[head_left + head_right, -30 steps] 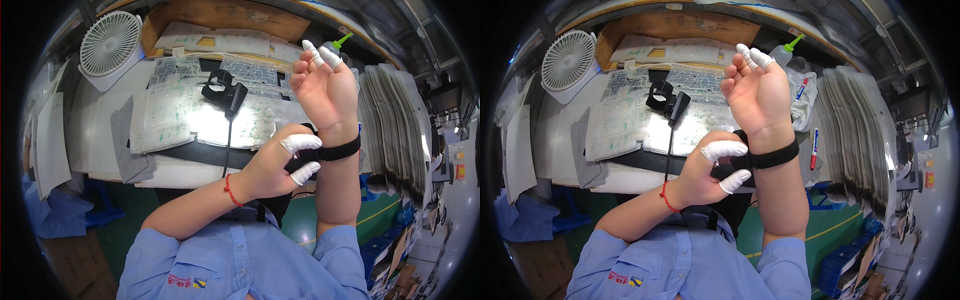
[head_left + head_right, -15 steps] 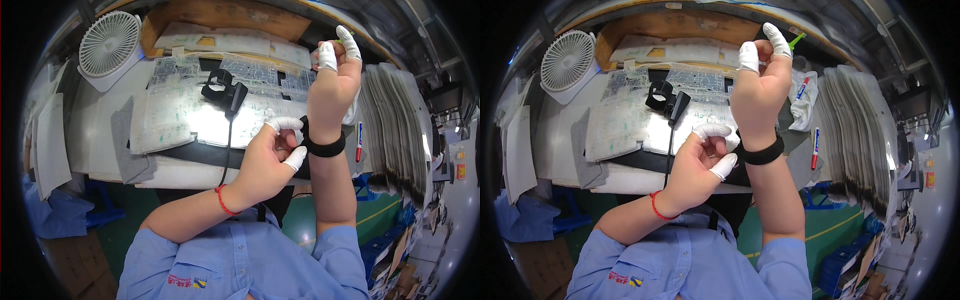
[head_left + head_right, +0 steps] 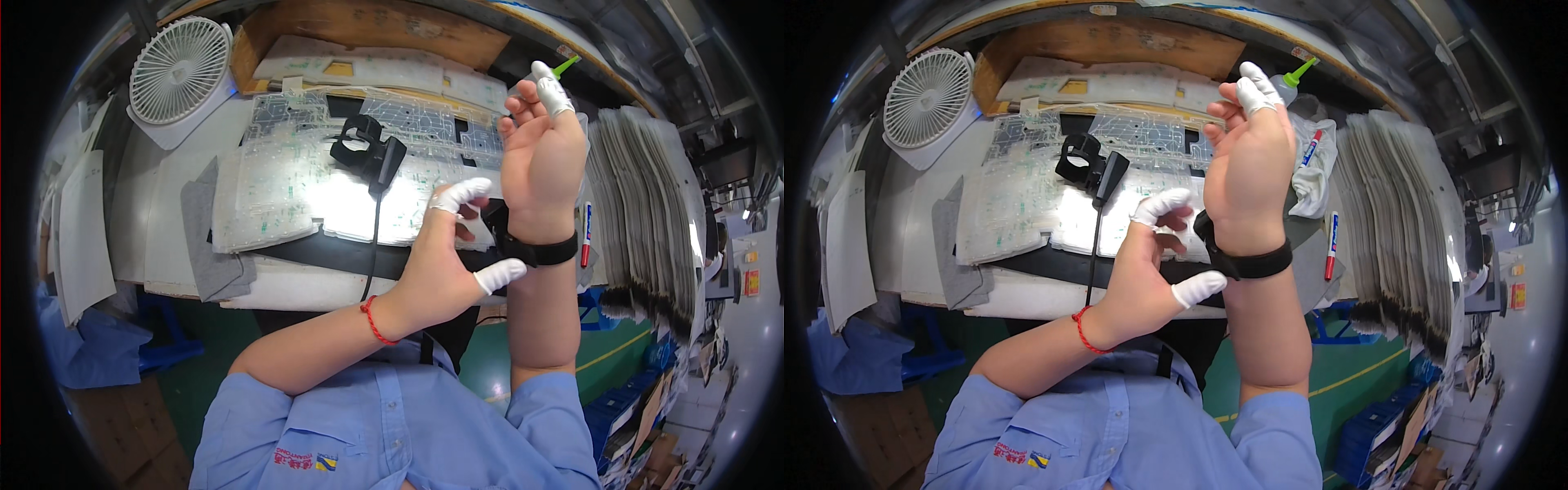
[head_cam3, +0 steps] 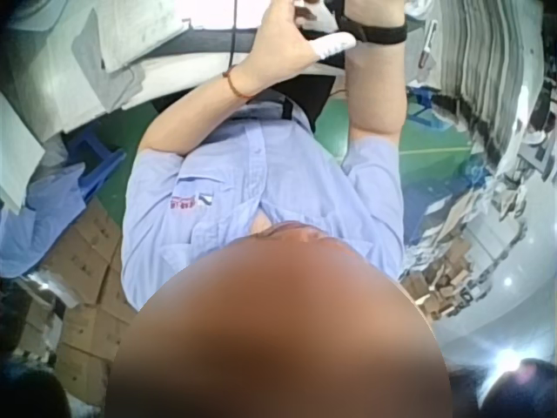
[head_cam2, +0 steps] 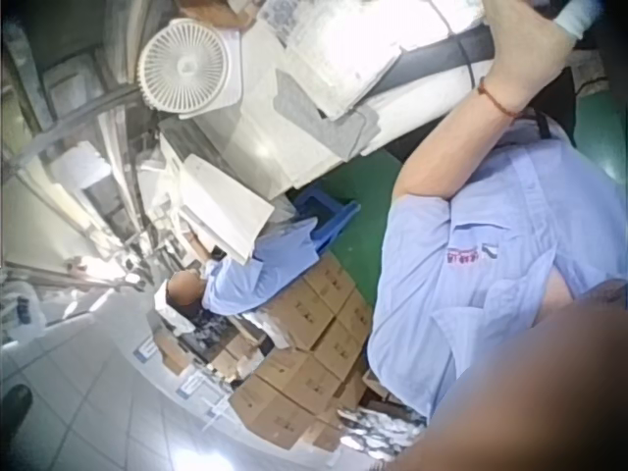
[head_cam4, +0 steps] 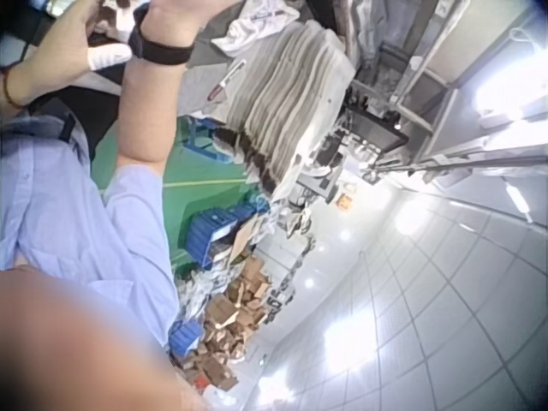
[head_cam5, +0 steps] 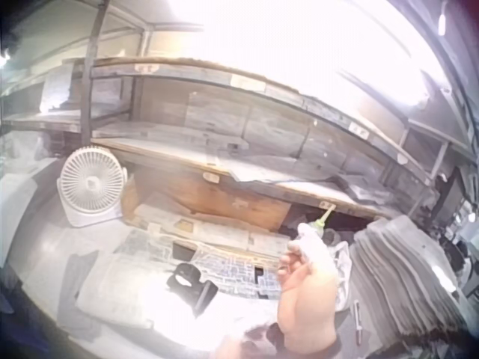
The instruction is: Assembling keyboard components at a manufacturing station.
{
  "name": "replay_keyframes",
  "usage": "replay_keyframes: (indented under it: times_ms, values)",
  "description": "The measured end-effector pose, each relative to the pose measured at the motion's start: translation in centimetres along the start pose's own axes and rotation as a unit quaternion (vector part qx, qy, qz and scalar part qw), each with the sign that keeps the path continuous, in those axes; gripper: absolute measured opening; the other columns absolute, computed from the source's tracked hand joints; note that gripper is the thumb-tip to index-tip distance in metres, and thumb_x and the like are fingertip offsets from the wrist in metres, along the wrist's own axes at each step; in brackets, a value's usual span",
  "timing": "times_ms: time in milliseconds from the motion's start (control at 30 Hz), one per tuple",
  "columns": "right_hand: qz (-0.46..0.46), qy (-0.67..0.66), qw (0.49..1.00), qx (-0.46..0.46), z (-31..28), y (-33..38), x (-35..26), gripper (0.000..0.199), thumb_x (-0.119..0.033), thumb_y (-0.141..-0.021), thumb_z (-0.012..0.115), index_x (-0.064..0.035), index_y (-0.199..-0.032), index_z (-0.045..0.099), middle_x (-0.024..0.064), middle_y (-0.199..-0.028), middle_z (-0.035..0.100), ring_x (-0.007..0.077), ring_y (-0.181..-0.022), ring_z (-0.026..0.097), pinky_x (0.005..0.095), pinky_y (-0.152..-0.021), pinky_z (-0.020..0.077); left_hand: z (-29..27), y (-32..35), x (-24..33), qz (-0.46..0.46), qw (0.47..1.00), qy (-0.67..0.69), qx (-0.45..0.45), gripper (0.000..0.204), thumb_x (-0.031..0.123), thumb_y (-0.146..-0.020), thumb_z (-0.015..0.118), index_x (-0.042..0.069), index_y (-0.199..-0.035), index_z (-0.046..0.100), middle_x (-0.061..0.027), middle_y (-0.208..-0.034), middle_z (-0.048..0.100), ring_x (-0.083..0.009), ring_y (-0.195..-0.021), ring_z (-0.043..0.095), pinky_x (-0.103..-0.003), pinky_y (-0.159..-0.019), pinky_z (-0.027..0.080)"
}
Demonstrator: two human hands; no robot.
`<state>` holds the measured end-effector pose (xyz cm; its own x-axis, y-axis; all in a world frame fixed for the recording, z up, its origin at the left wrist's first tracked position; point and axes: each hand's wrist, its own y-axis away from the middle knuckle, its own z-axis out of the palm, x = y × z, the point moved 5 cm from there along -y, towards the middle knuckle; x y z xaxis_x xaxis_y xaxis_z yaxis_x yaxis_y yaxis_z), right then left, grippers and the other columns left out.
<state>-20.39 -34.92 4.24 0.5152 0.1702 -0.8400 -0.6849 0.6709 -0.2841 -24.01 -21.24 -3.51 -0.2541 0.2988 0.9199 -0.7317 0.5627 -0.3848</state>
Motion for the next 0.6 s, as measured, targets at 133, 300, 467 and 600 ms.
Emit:
replay_keyframes:
  times_ms: [133,300,467,600]
  values:
    - [0.27,-0.247,0.929,-0.062,0.1,0.2,1.6,0.022,-0.017,-0.09,0.052,-0.0027,-0.107,0.053,0.0028,-0.087,0.053,0.0144,-0.077,0.049,0.0264,-0.064,0.0412,-0.5,-0.4,-0.6,0.008,0.995,0.086,0.052,0.079,0.021,-0.074,0.079,0.001,-0.135,0.032,-0.0118,-0.124,0.044,-0.0201,-0.111,0.05,-0.032,-0.093,0.044]
    - [0.254,-0.211,0.942,-0.049,0.7,0.8,1.8,0.025,-0.018,-0.091,0.051,-0.0022,-0.111,0.053,0.0028,-0.089,0.054,0.0139,-0.077,0.05,0.0267,-0.065,0.0422,1.4,-0.2,-1.7,-0.158,0.946,0.258,-0.112,0.067,0.022,-0.081,0.074,0.002,-0.132,0.035,-0.0092,-0.119,0.05,-0.0157,-0.111,0.049,-0.031,-0.095,0.041]
    - [-0.045,0.083,0.995,-0.02,0.6,0.4,0.3,0.031,-0.014,-0.094,0.049,-0.0007,-0.121,0.051,0.0039,-0.095,0.057,0.0116,-0.08,0.05,0.0256,-0.067,0.0414,1.5,-0.1,-3.1,-0.183,0.951,0.246,-0.047,0.054,0.018,-0.085,0.069,0.001,-0.127,0.04,-0.0082,-0.112,0.055,-0.0135,-0.106,0.052,-0.028,-0.093,0.042]
    - [-0.381,0.465,0.784,-0.155,3.1,1.9,-1.1,0.04,-0.01,-0.082,0.064,-0.0025,-0.12,0.055,0.0094,-0.091,0.06,0.0196,-0.08,0.058,0.0292,-0.068,0.0478,1.5,-0.1,-3.1,-0.167,0.95,0.261,-0.038,0.056,0.022,-0.086,0.068,0.001,-0.129,0.039,-0.0094,-0.116,0.053,-0.0153,-0.109,0.05,-0.03,-0.095,0.041]
